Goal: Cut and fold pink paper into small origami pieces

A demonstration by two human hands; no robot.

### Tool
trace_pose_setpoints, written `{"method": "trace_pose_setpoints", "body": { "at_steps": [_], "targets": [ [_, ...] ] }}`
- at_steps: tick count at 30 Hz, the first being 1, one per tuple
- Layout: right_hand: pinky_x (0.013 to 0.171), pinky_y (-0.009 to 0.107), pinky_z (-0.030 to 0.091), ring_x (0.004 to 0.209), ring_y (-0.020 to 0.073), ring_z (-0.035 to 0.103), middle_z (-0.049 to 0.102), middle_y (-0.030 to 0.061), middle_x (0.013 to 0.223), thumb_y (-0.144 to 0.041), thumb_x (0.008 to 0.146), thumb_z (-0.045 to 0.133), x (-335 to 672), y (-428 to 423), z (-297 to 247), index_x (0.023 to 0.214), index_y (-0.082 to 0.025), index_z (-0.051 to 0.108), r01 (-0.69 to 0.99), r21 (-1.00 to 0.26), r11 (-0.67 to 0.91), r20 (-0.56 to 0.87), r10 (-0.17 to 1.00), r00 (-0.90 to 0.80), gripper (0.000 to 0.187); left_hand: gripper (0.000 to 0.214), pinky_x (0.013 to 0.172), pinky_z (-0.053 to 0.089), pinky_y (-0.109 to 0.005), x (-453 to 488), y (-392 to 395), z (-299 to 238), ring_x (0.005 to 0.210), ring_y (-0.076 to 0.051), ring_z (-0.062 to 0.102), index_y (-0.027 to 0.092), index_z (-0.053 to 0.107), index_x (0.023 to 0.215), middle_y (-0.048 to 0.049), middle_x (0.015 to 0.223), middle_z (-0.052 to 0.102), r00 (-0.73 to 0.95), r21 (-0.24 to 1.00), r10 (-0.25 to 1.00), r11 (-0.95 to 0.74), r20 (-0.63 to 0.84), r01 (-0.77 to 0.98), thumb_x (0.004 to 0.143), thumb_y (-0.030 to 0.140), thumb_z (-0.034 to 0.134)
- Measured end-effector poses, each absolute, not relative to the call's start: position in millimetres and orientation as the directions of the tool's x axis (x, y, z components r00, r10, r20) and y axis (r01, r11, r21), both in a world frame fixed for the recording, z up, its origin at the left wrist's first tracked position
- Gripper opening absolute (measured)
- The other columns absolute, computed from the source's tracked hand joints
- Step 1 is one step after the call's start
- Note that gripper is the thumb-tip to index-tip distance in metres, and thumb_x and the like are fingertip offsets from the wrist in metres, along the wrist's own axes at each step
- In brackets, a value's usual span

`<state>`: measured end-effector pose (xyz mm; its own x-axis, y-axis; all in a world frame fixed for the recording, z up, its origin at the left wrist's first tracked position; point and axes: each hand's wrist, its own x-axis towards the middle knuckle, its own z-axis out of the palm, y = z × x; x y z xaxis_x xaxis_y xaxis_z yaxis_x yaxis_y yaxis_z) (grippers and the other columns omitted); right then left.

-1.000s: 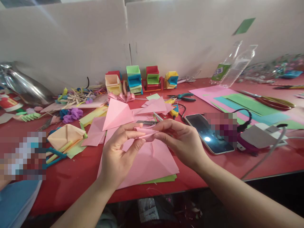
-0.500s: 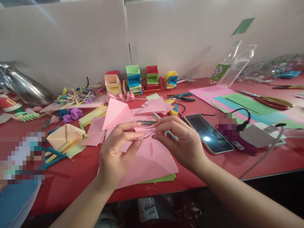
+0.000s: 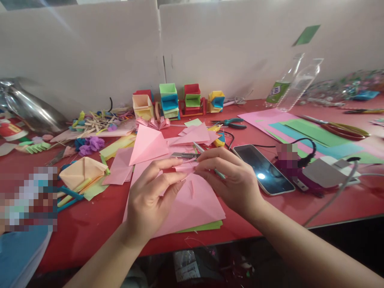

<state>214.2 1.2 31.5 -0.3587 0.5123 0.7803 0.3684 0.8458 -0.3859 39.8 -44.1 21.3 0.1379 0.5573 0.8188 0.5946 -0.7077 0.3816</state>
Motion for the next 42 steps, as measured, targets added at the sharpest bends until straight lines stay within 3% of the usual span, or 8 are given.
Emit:
{"method": "trace_pose_setpoints", "body": {
  "at_steps": [5,10,17,29,34,38,42],
  "targets": [
    [0.071,0.027,0.05,0.077,0.0142,0.062,0.068,0.0019,0.081,-0.021,0.075,0.067,212.4,-0.1,33.5,0.084,-0.019,0.066,0.229,-0.71,0.666,0.579,0.737,-0.349,0.01,0.022,0.084,0.049,-0.028,40.6,-44.2,19.8,0.095,-0.015,0.061,0.018,0.064,0.09,-0.0042,0.101,0.065,0.083,0.472,0.595,-0.708,0.8,0.524,0.075,0.001,0.062],
    [0.069,0.027,0.05,0.074,0.0141,0.062,0.068,0.0016,0.077,-0.024,0.073,0.069,212.1,-0.8,34.6,0.077,-0.018,0.067,0.175,-0.824,0.538,0.464,0.82,-0.336,0.008,0.023,0.083,0.051,-0.032,41.8,-44.8,14.2,0.1,-0.017,0.06,0.02,0.06,0.095,-0.0039,0.103,0.064,-0.019,0.676,0.718,-0.646,0.696,0.355,0.077,0.005,0.061],
    [0.068,0.027,0.049,0.073,0.0145,0.061,0.067,0.0014,0.076,-0.028,0.071,0.07,212.2,-0.9,36.6,0.077,-0.017,0.067,0.21,-0.87,0.445,0.365,0.87,-0.331,0.013,0.013,0.086,0.05,-0.032,40.1,-45.4,12.5,0.097,-0.017,0.061,0.021,0.061,0.085,-0.0023,0.099,0.065,-0.054,0.758,0.783,-0.578,0.619,0.304,0.078,0.01,0.061],
    [0.062,0.025,0.048,0.072,0.013,0.061,0.066,0.0002,0.074,-0.023,0.071,0.07,211.5,-3.6,37.9,0.073,-0.017,0.068,0.124,-0.928,0.352,0.3,0.902,-0.312,0.006,0.013,0.083,0.052,-0.032,41.8,-44.7,12.9,0.094,-0.017,0.063,0.021,0.061,0.087,-0.0019,0.098,0.066,-0.107,0.776,0.787,-0.56,0.608,0.292,0.078,0.012,0.062],
    [0.061,0.025,0.049,0.07,0.0128,0.061,0.067,0.0001,0.072,-0.022,0.07,0.071,212.6,-4.4,39.7,0.07,-0.019,0.07,0.138,-0.918,0.371,0.316,0.897,-0.31,0.003,0.025,0.086,0.05,-0.033,39.6,-42.7,13.3,0.1,-0.017,0.06,0.023,0.061,0.1,-0.003,0.104,0.064,0.002,0.722,0.765,-0.61,0.645,0.326,0.078,0.01,0.062],
    [0.061,0.025,0.048,0.067,0.0122,0.061,0.067,0.0004,0.07,-0.024,0.07,0.071,213.9,-4.6,41.1,0.07,-0.02,0.071,0.149,-0.902,0.406,0.342,0.879,-0.332,0.004,0.02,0.085,0.051,-0.031,37.2,-41.0,14.8,0.099,-0.016,0.06,0.023,0.065,0.093,-0.0018,0.102,0.064,0.085,0.653,0.72,-0.667,0.689,0.359,0.078,0.01,0.062],
    [0.06,0.025,0.049,0.067,0.0128,0.061,0.068,0.0013,0.07,-0.023,0.07,0.071,214.7,-4.4,42.0,0.07,-0.02,0.072,0.155,-0.901,0.404,0.331,0.875,-0.353,0.003,0.014,0.081,0.052,-0.03,37.0,-41.7,16.5,0.094,-0.016,0.062,0.023,0.066,0.088,-0.0017,0.097,0.066,0.048,0.701,0.764,-0.612,0.643,0.367,0.078,0.013,0.063]
  ]
}}
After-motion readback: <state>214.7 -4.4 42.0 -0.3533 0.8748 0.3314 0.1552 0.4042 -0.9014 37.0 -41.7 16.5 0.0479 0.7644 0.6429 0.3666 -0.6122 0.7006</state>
